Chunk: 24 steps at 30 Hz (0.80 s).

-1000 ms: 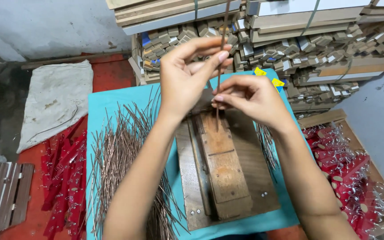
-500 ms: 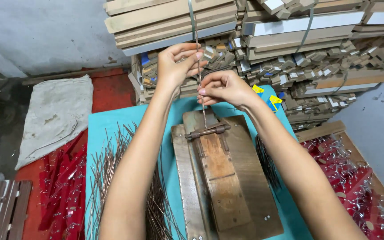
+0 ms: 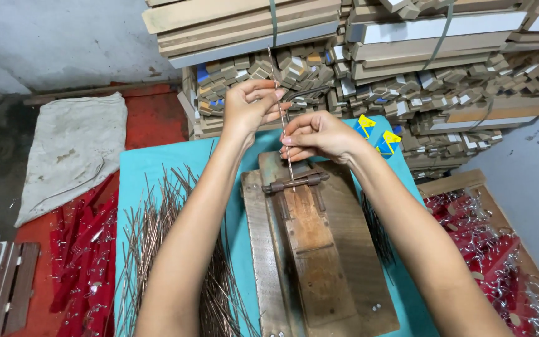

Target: Manually bending thin metal wires into a specific shape using a wooden jig with a metal lever.

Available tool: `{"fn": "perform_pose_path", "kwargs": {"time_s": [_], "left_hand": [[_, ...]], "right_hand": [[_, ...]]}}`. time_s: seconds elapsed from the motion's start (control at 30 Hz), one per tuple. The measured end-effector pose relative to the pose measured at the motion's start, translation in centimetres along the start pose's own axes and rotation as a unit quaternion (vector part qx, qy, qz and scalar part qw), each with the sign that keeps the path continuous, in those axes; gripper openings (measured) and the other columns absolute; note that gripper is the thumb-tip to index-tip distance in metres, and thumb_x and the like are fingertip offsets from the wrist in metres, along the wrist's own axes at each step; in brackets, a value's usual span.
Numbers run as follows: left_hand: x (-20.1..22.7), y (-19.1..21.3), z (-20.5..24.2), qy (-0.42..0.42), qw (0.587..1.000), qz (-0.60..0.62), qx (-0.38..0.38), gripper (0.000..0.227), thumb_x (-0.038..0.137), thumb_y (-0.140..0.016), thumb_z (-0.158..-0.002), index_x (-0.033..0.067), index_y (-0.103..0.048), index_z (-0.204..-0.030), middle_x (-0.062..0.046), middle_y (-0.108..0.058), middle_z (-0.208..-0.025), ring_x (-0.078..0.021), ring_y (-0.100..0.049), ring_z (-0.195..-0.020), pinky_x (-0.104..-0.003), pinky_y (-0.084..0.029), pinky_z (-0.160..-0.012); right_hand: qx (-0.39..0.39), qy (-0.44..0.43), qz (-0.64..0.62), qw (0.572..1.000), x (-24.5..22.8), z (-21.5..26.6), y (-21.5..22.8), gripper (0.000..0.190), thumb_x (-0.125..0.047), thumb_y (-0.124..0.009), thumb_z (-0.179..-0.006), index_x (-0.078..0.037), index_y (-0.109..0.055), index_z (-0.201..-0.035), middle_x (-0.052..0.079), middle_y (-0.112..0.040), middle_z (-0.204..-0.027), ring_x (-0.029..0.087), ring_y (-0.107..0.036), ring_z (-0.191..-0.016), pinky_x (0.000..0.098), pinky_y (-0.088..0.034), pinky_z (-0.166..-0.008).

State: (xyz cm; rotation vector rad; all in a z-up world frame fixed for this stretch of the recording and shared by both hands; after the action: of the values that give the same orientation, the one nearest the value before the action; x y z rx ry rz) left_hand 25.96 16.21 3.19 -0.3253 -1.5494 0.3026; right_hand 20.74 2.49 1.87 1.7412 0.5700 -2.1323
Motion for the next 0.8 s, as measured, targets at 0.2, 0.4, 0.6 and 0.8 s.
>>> {"fn": "perform_pose_path", "kwargs": {"time_s": [0.2,0.4,0.6,0.8], "left_hand": [[-2.3,0.8,0.2,0.026,1.000,0.007,0.009,0.035,-0.002,-0.077,-0.084,-0.0093,-0.067,-0.117,-0.024,-0.075,-0.104,-0.0375,-0.078,-0.080,-0.044,-0.070,-0.071],[-2.7,0.7,1.9,0.054,0.998,0.009,0.008,0.036,0.001,-0.078,-0.085,-0.0071,-0.068,-0.118,-0.022,-0.076,-0.105,-0.0343,-0.078,-0.083,-0.043,-0.069,-0.075],[-3.1,2.9,1.7,0.003,0.998,-0.053,0.029,0.034,0.005,-0.086,-0.079,0.0017,-0.076,-0.111,-0.014,-0.080,-0.097,-0.0195,-0.079,-0.080,-0.030,-0.068,-0.074],[-2.2,2.5,3.1,-0.008,0.997,-0.069,0.023,0.036,0.006,-0.087,-0.078,0.0034,-0.076,-0.113,-0.011,-0.080,-0.096,-0.0102,-0.076,-0.082,-0.023,-0.063,-0.078]], "right_hand": [[-0.032,-0.048,-0.037,0.998,2.8,-0.4,0.7,0.024,-0.003,-0.074,-0.090,0.008,-0.066,-0.110,0.020,-0.077,-0.096,0.030,-0.078,-0.084,0.0412,-0.067,-0.075],[-0.031,-0.030,-0.020,0.999,3.2,0.4,0.3,0.020,0.000,-0.076,-0.088,0.008,-0.070,-0.104,0.018,-0.077,-0.091,0.027,-0.078,-0.082,0.0382,-0.068,-0.075],[-0.014,0.028,0.130,0.991,-0.1,1.6,-0.3,0.021,-0.004,-0.087,-0.077,-0.002,-0.080,-0.096,0.008,-0.076,-0.085,0.011,-0.071,-0.079,0.0259,-0.062,-0.071],[0.016,0.053,0.083,0.995,1.4,-0.3,0.3,0.023,-0.012,-0.082,-0.087,-0.002,-0.077,-0.107,0.003,-0.075,-0.087,0.006,-0.070,-0.081,0.0220,-0.060,-0.077]]}}
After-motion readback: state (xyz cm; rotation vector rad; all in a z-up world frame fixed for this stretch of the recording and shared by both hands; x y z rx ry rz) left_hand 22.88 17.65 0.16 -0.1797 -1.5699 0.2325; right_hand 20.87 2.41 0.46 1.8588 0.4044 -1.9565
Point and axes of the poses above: each hand's wrist, its own z-axis away from the middle knuckle, its own y-axis out of the back of the hand, x = y × z, the point moved 9 cm from there along -z, towards the middle knuckle
